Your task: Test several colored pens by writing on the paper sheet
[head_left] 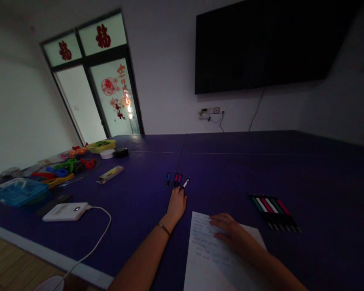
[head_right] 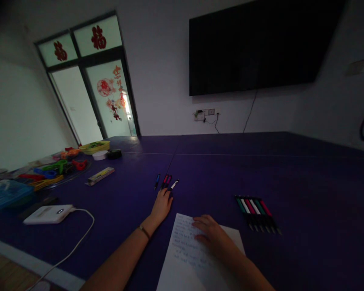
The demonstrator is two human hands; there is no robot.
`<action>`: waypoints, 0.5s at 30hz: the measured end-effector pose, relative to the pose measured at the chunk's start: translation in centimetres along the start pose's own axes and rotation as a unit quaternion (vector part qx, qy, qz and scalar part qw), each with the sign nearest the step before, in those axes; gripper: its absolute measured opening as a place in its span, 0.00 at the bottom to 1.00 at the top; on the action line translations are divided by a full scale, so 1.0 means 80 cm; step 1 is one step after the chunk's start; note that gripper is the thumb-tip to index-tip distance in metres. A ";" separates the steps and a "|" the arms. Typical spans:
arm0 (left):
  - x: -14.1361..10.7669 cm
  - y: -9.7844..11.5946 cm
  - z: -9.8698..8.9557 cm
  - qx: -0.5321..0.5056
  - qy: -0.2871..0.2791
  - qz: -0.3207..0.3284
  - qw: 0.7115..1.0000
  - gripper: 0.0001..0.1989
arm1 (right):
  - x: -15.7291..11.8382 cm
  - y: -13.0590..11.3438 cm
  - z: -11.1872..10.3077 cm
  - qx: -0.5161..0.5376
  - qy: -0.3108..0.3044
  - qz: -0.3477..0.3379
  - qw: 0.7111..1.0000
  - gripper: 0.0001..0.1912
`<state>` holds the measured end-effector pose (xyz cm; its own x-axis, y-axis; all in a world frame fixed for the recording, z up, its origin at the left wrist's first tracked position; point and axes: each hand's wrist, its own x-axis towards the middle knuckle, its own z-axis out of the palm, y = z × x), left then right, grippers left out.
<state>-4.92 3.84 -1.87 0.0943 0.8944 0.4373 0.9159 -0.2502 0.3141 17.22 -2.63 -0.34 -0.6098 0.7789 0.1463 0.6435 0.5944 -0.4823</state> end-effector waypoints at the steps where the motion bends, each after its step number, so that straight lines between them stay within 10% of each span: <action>1: 0.000 0.000 0.000 0.007 0.000 0.000 1.000 0.15 | 0.000 0.001 0.000 -0.003 0.001 -0.002 1.000 0.17; 15: -0.002 0.004 -0.010 0.059 -0.037 0.018 0.997 0.14 | -0.002 -0.006 -0.005 -0.003 -0.004 -0.004 1.000 0.18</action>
<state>-4.98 3.33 -1.20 0.1532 0.9116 0.3814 0.9505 -0.2415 0.1954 17.20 -2.98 0.22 -0.6181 0.7731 0.1427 0.6418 0.6011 -0.4762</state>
